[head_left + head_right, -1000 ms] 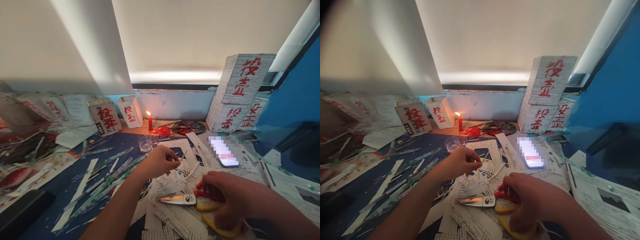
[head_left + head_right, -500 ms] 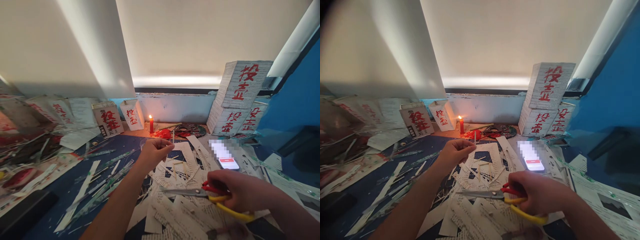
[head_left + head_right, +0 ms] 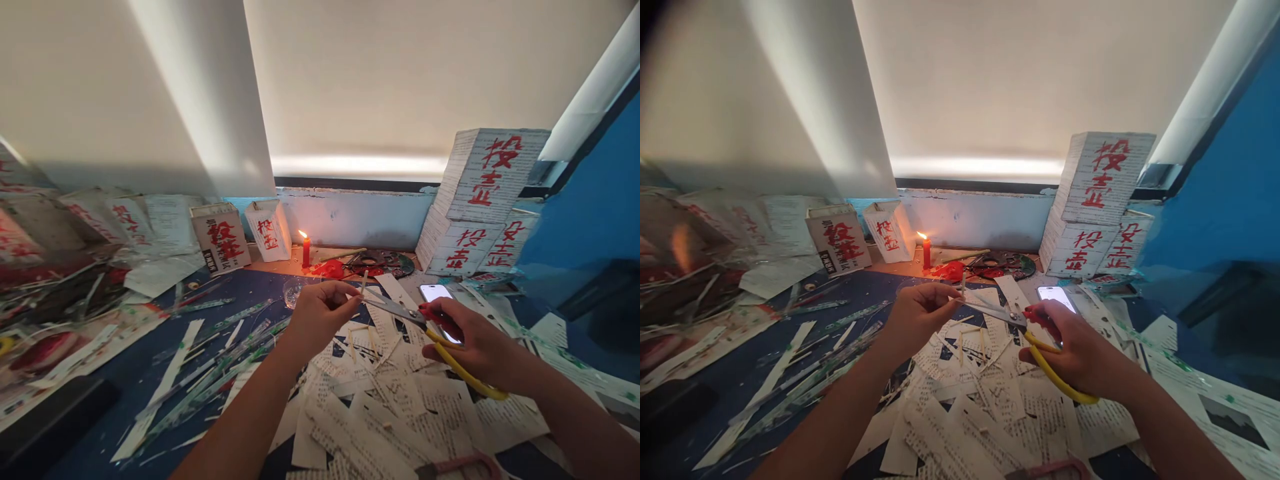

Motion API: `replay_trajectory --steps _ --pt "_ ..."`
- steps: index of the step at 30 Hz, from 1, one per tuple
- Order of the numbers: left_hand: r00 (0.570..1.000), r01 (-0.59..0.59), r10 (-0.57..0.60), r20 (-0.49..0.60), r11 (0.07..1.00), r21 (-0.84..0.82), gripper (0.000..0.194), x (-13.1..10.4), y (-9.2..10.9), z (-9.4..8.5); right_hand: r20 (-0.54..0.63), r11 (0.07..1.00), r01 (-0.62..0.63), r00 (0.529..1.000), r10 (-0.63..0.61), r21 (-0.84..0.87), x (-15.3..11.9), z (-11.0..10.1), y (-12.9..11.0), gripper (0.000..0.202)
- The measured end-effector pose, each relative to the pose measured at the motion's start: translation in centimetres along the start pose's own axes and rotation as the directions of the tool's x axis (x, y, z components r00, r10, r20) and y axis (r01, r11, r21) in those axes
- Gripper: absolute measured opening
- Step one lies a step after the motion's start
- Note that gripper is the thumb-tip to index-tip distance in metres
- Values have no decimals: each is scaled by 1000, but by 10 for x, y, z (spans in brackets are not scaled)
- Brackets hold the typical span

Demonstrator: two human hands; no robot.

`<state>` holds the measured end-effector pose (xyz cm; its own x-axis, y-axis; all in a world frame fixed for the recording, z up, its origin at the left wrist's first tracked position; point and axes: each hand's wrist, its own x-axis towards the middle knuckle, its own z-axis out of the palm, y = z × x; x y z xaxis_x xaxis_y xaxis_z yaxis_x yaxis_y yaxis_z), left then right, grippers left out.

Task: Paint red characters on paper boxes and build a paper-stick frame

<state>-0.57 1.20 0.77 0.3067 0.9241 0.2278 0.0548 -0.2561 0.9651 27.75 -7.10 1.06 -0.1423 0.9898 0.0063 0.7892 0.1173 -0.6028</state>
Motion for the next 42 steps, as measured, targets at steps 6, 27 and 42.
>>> replay_trajectory --steps 6,27,42 --pt "999 2 -4 54 1000 27 19 -1 -3 2 -12 998 -3 1000 2 -55 3 5 -2 53" --pt "994 25 -22 106 999 -23 17 0 -5 0 -105 995 14 994 -24 -101 10 11 1 47" --pt "1000 19 -18 15 999 -43 16 0 -6 8 -97 997 -48 994 43 -53 11 17 1 39"
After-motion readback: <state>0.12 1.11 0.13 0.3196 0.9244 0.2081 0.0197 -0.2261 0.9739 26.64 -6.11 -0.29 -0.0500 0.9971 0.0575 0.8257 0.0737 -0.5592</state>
